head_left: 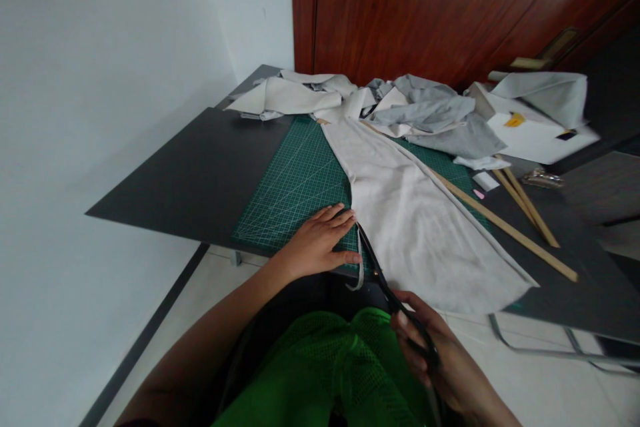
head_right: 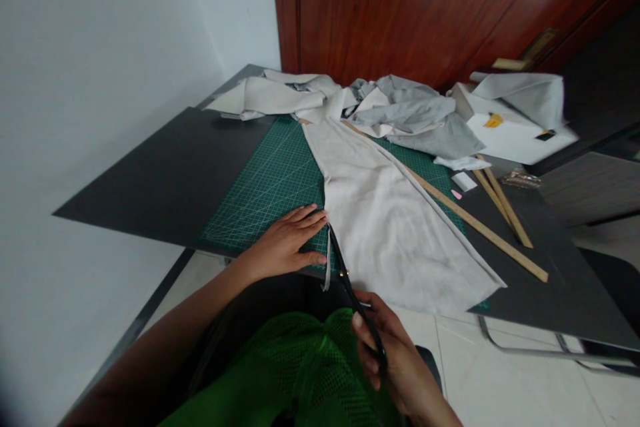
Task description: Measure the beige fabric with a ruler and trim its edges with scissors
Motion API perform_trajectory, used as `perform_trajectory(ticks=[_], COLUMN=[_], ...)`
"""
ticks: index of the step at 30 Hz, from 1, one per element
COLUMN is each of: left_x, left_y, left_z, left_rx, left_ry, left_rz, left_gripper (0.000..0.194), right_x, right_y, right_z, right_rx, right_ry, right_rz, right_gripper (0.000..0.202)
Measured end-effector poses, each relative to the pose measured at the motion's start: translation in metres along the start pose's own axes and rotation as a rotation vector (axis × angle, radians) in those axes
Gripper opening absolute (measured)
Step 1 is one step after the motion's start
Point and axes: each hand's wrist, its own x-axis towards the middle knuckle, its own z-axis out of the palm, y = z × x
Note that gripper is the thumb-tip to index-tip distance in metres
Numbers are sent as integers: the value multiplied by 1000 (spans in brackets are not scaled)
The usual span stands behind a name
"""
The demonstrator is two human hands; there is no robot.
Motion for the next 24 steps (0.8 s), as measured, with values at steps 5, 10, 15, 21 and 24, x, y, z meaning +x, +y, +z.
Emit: perform_trajectory(ticks=[5,10,15,21,24], left_x=[0,0,1,2,2], left_y=[0,0,0,1,1], left_z=[1,2,3,3,3], left_rx=[3,24,15,-5,-9], left_ry=[1,-5,0,38,37], left_rz=[-7,-6,-17,-10,-7], left_gripper=[86,84,83,81,81], right_x=[0,-2,-2,-5,-7], right_y=[-2,-3,-5,-17,-24], right_z=[0,0,3,7,7], right_rx=[-19,-7,17,87,130], right_ry=[-9,-7,22,49,43], right_rz=[8,5,9,27,49], right_gripper=[67,69,65,63,66])
